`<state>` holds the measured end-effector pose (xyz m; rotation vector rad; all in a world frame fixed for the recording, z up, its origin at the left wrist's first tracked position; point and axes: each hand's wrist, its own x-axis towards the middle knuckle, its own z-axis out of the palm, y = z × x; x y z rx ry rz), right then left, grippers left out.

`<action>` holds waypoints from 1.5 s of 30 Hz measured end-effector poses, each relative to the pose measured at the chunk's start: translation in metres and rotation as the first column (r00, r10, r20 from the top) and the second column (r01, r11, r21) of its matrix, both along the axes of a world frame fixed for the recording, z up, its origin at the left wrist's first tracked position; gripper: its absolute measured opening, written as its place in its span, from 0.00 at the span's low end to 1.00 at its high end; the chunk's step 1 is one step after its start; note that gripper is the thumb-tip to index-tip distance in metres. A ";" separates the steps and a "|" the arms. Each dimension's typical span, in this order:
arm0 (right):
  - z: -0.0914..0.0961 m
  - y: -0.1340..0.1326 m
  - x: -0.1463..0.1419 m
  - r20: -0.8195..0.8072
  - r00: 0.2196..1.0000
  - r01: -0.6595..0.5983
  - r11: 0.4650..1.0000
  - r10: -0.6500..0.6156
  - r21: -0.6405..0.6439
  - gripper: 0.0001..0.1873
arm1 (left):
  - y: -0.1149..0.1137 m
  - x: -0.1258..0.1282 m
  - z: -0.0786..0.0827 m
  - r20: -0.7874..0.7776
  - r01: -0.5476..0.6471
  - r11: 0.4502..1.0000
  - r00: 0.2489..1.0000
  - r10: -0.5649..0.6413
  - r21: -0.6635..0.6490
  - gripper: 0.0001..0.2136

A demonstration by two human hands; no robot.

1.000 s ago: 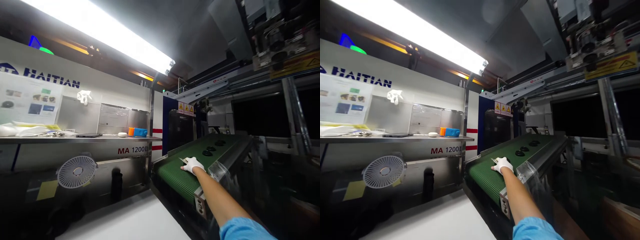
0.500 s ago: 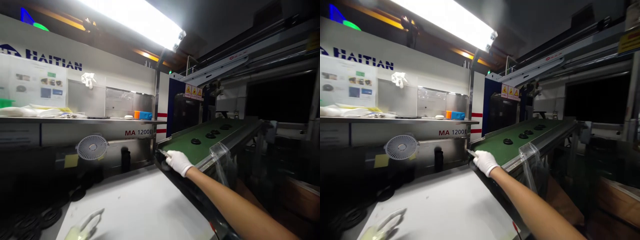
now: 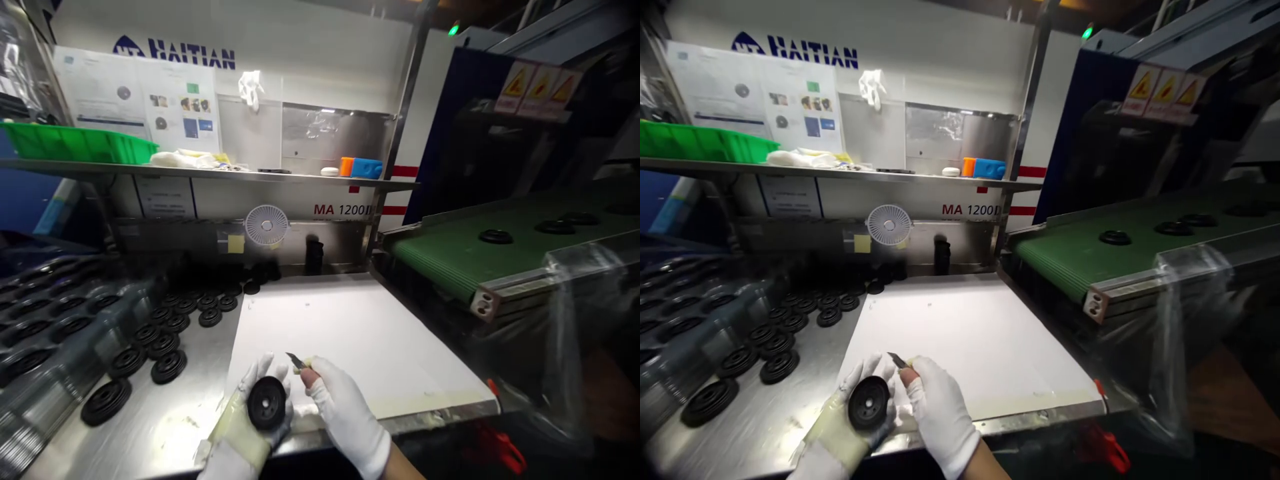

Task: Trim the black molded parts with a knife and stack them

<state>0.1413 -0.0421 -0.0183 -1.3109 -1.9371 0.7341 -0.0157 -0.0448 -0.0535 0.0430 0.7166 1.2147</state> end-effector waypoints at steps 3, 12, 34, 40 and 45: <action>-0.012 -0.014 0.000 -0.019 1.000 -0.014 0.998 0.012 -0.061 0.14 | -0.008 -0.006 0.010 0.023 -0.099 0.995 0.995 0.099 0.010 0.22; -0.031 -0.034 -0.013 0.316 0.945 0.062 0.996 -0.081 0.070 0.11 | -0.022 0.011 0.027 -0.090 -0.145 0.980 0.983 0.158 0.136 0.11; -0.042 -0.048 -0.012 0.324 0.934 0.121 0.987 -0.148 0.102 0.14 | -0.018 0.020 0.018 0.067 -0.107 0.989 0.993 0.100 0.106 0.05; -0.052 -0.054 -0.024 0.322 0.925 0.168 0.977 -0.203 0.133 0.14 | -0.013 0.020 0.008 0.086 -0.192 0.972 0.980 0.182 0.134 0.04; -0.054 -0.058 -0.033 0.283 0.947 0.129 0.986 -0.154 0.105 0.14 | -0.013 0.021 0.003 0.055 -0.252 0.950 0.968 0.246 0.182 0.09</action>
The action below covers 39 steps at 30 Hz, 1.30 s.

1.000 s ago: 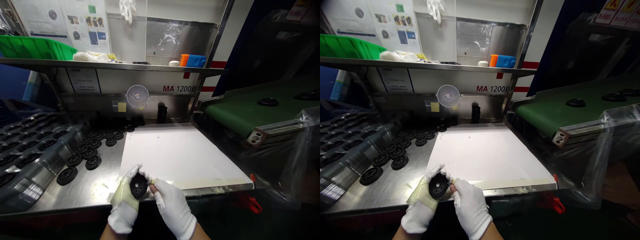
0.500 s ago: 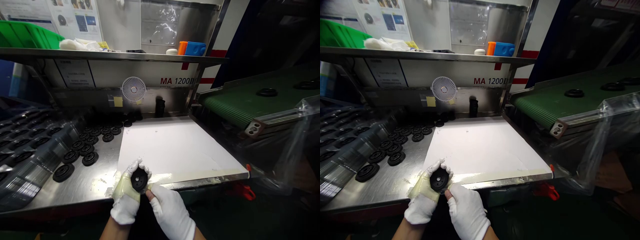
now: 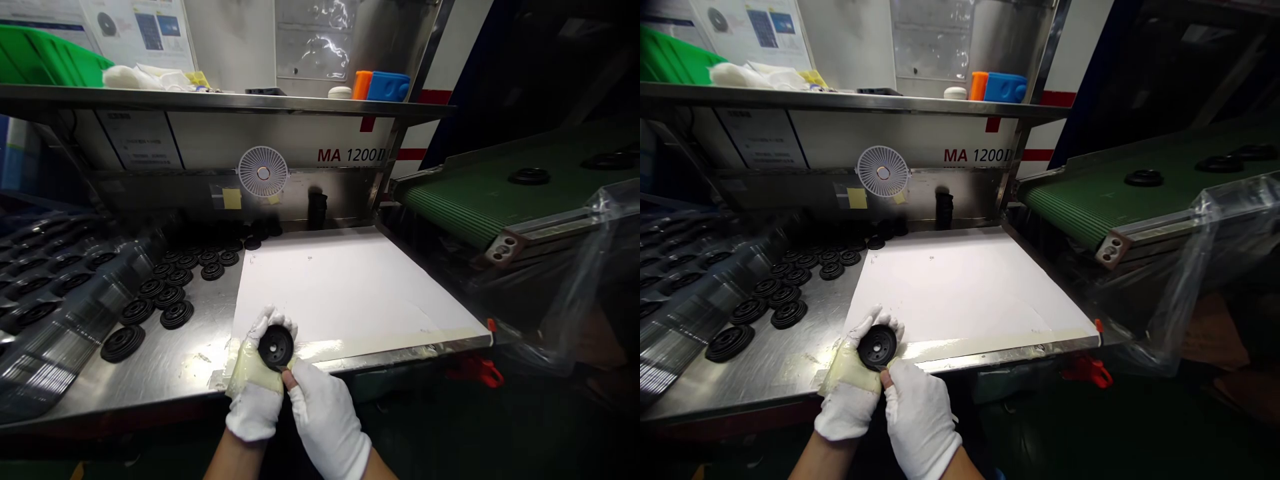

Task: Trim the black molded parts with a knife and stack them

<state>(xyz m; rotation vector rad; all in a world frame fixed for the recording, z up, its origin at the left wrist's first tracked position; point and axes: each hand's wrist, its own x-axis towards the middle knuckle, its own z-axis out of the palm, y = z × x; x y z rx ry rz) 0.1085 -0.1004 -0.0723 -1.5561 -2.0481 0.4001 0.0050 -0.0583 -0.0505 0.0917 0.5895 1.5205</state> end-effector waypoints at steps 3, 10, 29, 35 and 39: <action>0.003 0.003 0.004 -0.021 1.000 -0.022 1.000 0.021 -0.018 0.15 | -0.008 -0.004 0.003 -0.090 0.095 0.995 0.992 -0.093 0.023 0.20; 0.002 0.009 0.010 0.030 0.999 0.041 0.999 -0.040 -0.013 0.13 | -0.005 -0.005 0.007 -0.034 0.100 0.995 0.994 -0.101 -0.006 0.09; -0.001 0.007 0.002 0.039 0.997 0.066 0.998 -0.067 0.011 0.13 | 0.006 -0.002 -0.006 -0.078 0.046 0.998 0.996 -0.042 0.050 0.08; 0.004 0.000 -0.009 -0.004 1.000 0.022 1.000 -0.022 -0.009 0.12 | 0.000 0.001 -0.008 -0.141 -0.090 0.986 0.984 0.109 0.138 0.15; 0.006 0.005 0.000 0.011 1.000 0.030 1.000 -0.030 0.001 0.12 | -0.007 -0.005 -0.005 -0.088 0.075 0.995 0.994 -0.069 0.063 0.17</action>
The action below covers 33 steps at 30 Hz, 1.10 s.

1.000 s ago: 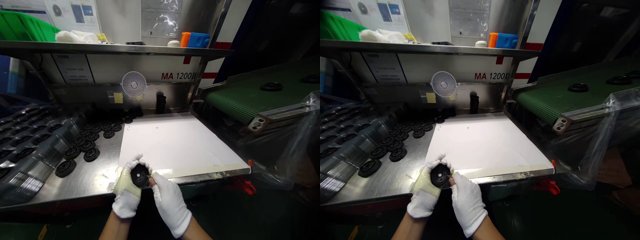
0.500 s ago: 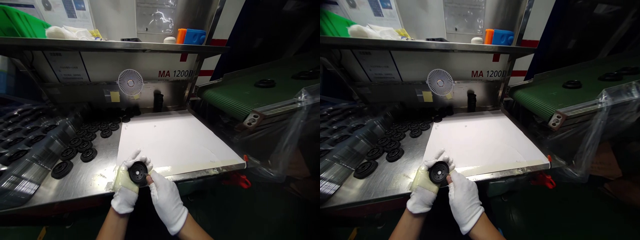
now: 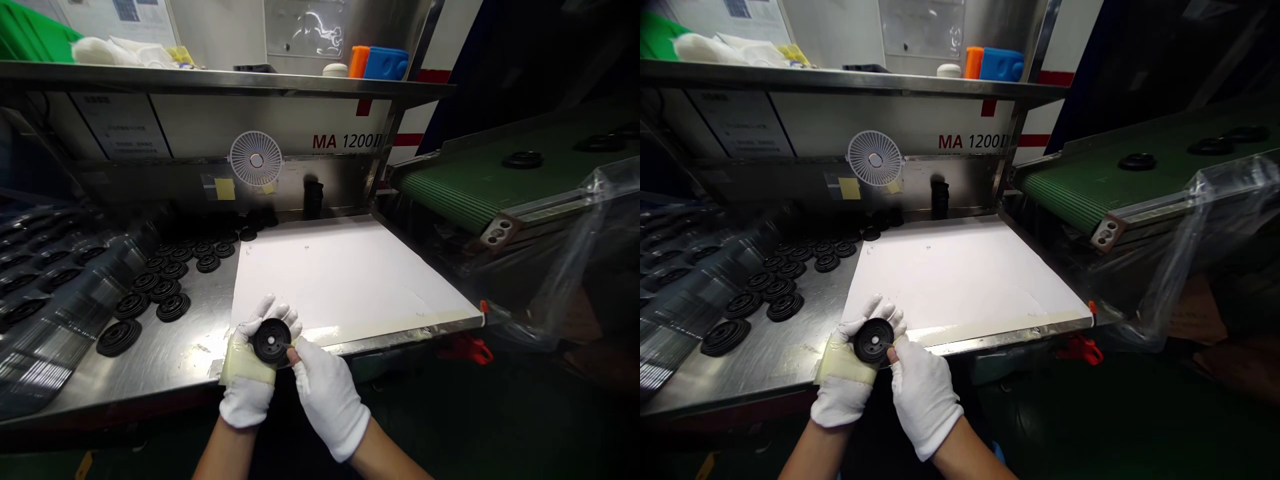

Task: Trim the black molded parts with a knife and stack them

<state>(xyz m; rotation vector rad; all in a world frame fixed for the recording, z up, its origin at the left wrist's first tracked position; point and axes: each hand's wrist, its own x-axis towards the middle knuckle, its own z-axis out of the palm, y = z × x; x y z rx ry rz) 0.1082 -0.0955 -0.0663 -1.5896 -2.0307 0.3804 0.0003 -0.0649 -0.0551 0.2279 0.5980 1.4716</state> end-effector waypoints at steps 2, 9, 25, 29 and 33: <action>-0.001 0.001 0.003 0.027 0.999 0.035 0.999 -0.035 0.006 0.13 | 0.002 -0.002 -0.001 0.058 -0.004 1.000 0.998 0.005 -0.005 0.12; -0.006 -0.009 -0.012 0.011 1.000 0.022 1.000 -0.022 -0.003 0.11 | 0.009 0.002 -0.013 0.080 -0.134 0.991 0.988 0.131 0.031 0.04; -0.007 -0.012 -0.018 -0.016 0.999 0.037 0.999 -0.037 -0.019 0.12 | 0.005 0.001 -0.009 -0.055 -0.205 0.977 0.977 0.208 0.057 0.11; -0.004 -0.009 -0.013 -0.019 0.999 0.036 0.999 -0.035 0.021 0.11 | 0.000 -0.006 -0.003 -0.042 0.007 1.000 0.999 -0.007 -0.002 0.18; -0.010 -0.006 -0.004 0.002 0.998 0.068 0.997 -0.068 0.025 0.12 | 0.001 -0.009 -0.003 0.038 0.073 0.997 0.997 -0.073 -0.004 0.13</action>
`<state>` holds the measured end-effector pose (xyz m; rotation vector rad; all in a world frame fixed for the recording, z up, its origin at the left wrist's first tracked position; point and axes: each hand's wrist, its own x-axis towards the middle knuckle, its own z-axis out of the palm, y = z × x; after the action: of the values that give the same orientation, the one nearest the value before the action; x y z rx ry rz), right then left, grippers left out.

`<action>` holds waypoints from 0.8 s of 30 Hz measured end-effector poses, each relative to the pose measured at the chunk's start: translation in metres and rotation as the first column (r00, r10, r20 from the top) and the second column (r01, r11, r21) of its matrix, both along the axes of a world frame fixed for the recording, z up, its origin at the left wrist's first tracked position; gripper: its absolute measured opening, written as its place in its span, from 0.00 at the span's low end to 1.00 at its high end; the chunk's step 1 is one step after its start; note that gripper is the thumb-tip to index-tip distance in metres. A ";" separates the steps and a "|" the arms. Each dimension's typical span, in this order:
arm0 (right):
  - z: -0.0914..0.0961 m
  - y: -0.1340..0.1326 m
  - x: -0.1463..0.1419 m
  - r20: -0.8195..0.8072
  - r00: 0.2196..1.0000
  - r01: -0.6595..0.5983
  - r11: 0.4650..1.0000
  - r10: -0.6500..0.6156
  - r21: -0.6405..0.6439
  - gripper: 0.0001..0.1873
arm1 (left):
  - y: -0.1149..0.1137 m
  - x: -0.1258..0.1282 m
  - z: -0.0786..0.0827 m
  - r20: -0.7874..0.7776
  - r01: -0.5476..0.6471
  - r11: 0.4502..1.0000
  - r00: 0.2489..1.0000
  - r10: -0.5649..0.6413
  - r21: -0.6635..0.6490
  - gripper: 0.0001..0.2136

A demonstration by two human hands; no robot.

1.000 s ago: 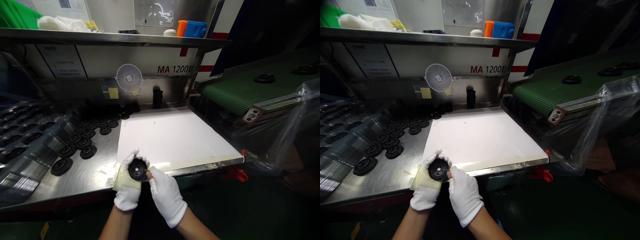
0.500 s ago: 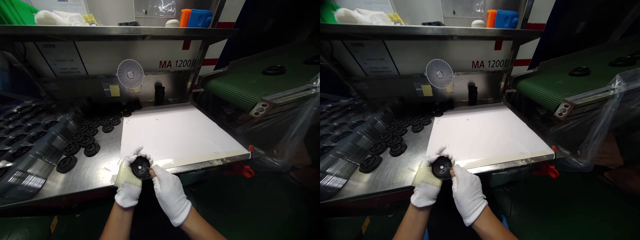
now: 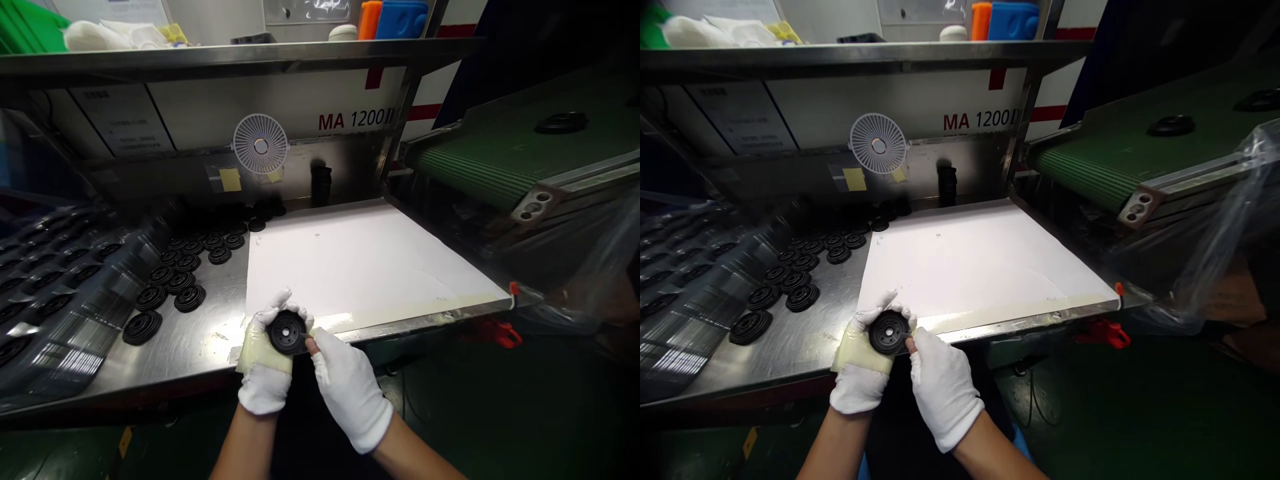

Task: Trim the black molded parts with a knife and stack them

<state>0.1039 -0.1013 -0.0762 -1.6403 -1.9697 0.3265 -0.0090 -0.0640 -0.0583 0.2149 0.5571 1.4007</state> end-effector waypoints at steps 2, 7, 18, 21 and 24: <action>-0.002 -0.002 -0.002 0.008 1.000 0.013 1.000 -0.013 -0.001 0.13 | 0.003 0.003 -0.004 0.037 -0.066 0.998 0.997 0.066 -0.001 0.08; 0.001 -0.009 -0.013 0.004 1.000 -0.011 1.000 0.011 0.009 0.13 | 0.002 0.008 -0.005 0.030 -0.191 0.982 0.981 0.191 -0.010 0.08; 0.003 -0.011 -0.006 0.011 1.000 0.008 1.000 -0.008 -0.011 0.13 | -0.001 0.004 -0.002 0.083 -0.034 0.999 0.996 0.033 0.009 0.04; 0.008 -0.015 -0.013 -0.019 1.000 -0.020 0.999 0.019 -0.034 0.12 | -0.002 0.007 -0.002 0.069 -0.138 0.989 0.989 0.134 0.060 0.04; 0.009 -0.013 -0.013 -0.034 0.999 -0.032 0.999 0.031 -0.032 0.13 | -0.007 0.004 0.004 -0.046 -0.151 0.986 0.987 0.154 0.066 0.11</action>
<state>0.0909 -0.1147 -0.0672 -1.6146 -1.9764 0.3977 -0.0046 -0.0714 -0.0545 0.2629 0.5825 1.5661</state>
